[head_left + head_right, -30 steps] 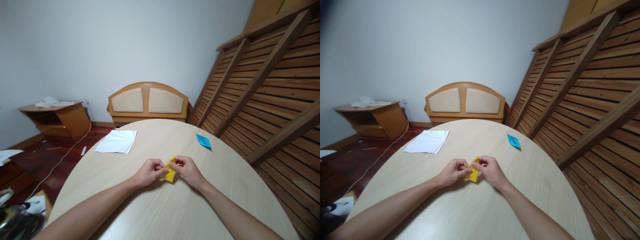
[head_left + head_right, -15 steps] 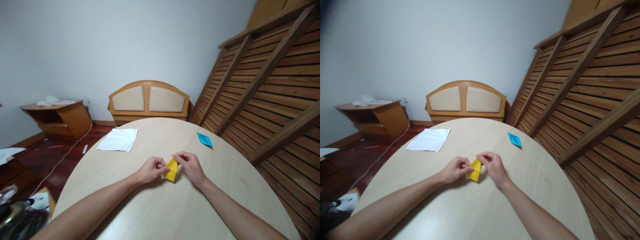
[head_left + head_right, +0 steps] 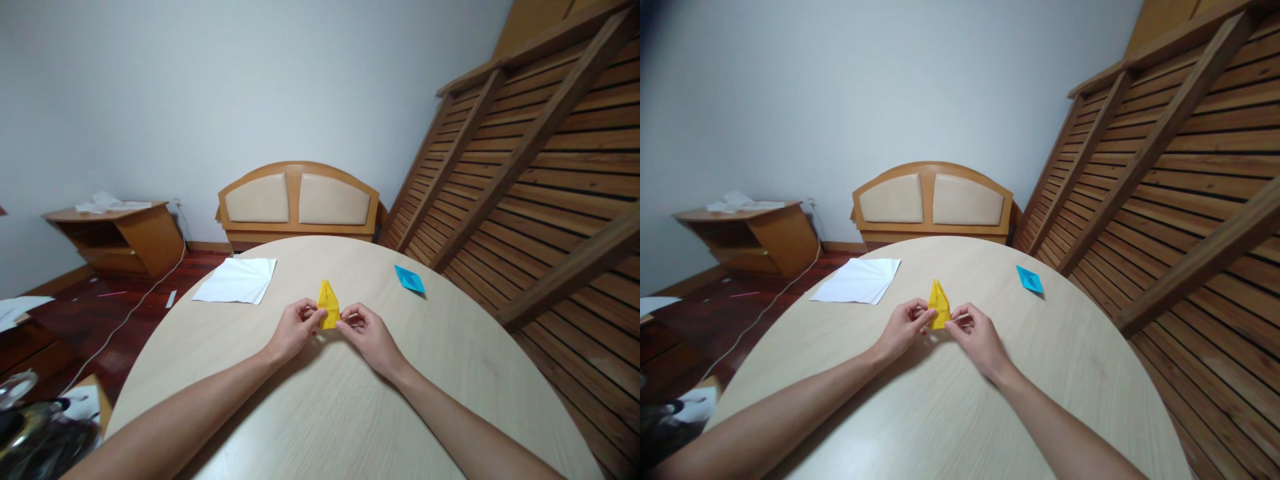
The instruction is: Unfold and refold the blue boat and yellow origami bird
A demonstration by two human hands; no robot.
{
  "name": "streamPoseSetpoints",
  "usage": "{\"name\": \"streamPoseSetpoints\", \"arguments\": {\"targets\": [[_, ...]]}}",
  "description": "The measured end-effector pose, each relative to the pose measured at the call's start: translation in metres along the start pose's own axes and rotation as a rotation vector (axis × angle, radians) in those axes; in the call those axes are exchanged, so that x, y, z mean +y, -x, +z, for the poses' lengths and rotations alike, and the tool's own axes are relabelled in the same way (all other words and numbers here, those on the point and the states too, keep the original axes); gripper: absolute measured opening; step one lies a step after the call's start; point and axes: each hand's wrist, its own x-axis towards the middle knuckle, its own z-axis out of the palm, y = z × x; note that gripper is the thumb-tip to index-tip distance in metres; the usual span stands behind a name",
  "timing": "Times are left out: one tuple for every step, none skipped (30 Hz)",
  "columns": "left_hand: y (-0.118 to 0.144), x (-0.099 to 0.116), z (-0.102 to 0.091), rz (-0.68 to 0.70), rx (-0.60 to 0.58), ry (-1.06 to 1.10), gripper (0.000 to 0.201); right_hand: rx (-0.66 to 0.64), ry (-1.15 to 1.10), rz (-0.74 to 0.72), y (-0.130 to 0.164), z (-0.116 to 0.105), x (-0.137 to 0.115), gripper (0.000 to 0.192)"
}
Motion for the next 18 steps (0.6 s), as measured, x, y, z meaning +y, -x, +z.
{"name": "streamPoseSetpoints", "arguments": {"targets": [[0.0007,0.0004,0.0003,0.004,-0.018,0.01,0.048,-0.009,-0.002,-0.003,-0.0005,-0.0007,0.0004,0.03],[0.0014,0.0008,0.0005,0.008,-0.039,0.018,0.047,-0.01,-0.004,-0.007,-0.0011,-0.0018,0.0004,0.03],[0.0022,0.0009,0.0006,0.012,-0.063,0.023,0.047,-0.005,-0.004,-0.014,-0.0019,-0.0031,0.0002,0.029],[0.0028,0.0008,0.0006,0.016,-0.086,0.027,0.045,0.002,-0.002,-0.022,-0.0027,-0.0043,-0.0002,0.028],[0.0034,0.0004,0.0004,0.02,-0.109,0.031,0.044,0.006,0.0,-0.028,-0.0034,-0.0054,-0.0005,0.028],[0.0039,-0.0002,0.0001,0.024,-0.129,0.037,0.044,0.008,0.003,-0.034,-0.004,-0.0064,-0.0007,0.027],[0.0042,-0.001,-0.0002,0.028,-0.147,0.048,0.044,0.007,0.005,-0.036,-0.0045,-0.0071,-0.0007,0.026],[0.0045,-0.0018,-0.0005,0.033,-0.164,0.062,0.044,0.004,0.005,-0.035,-0.0048,-0.0076,-0.0006,0.026],[0.0047,-0.0024,-0.0007,0.038,-0.18,0.078,0.045,0.001,0.005,-0.032,-0.005,-0.0078,-0.0003,0.027],[0.0049,-0.0028,-0.0008,0.042,-0.193,0.093,0.045,0.001,0.005,-0.027,-0.005,-0.0079,-0.0001,0.027],[0.0051,-0.0028,-0.0008,0.046,-0.204,0.104,0.046,0.003,0.004,-0.026,-0.0048,-0.0078,0.0,0.028],[0.0053,-0.0024,-0.0007,0.05,-0.211,0.11,0.046,0.007,0.002,-0.028,-0.0045,-0.0075,-0.0002,0.028],[0.0053,-0.0018,-0.0005,0.054,-0.214,0.112,0.045,0.01,-0.004,-0.032,-0.0041,-0.0072,-0.0007,0.028],[0.0053,-0.0011,-0.0004,0.06,-0.215,0.109,0.044,0.009,-0.012,-0.036,-0.0035,-0.0068,-0.0016,0.027],[0.0052,-0.0004,-0.0003,0.066,-0.211,0.104,0.043,0.005,-0.023,-0.037,-0.0028,-0.0062,-0.0027,0.027],[0.0049,0.0002,-0.0003,0.071,-0.206,0.099,0.042,-0.005,-0.037,-0.035,-0.0019,-0.0056,-0.0039,0.028],[0.0046,0.0004,-0.0005,0.074,-0.199,0.094,0.042,-0.017,-0.048,-0.031,-0.001,-0.0049,-0.0051,0.028],[0.0041,0.0003,-0.0007,0.074,-0.192,0.089,0.042,-0.028,-0.055,-0.027,-0.0001,-0.0041,-0.006,0.03]]}}
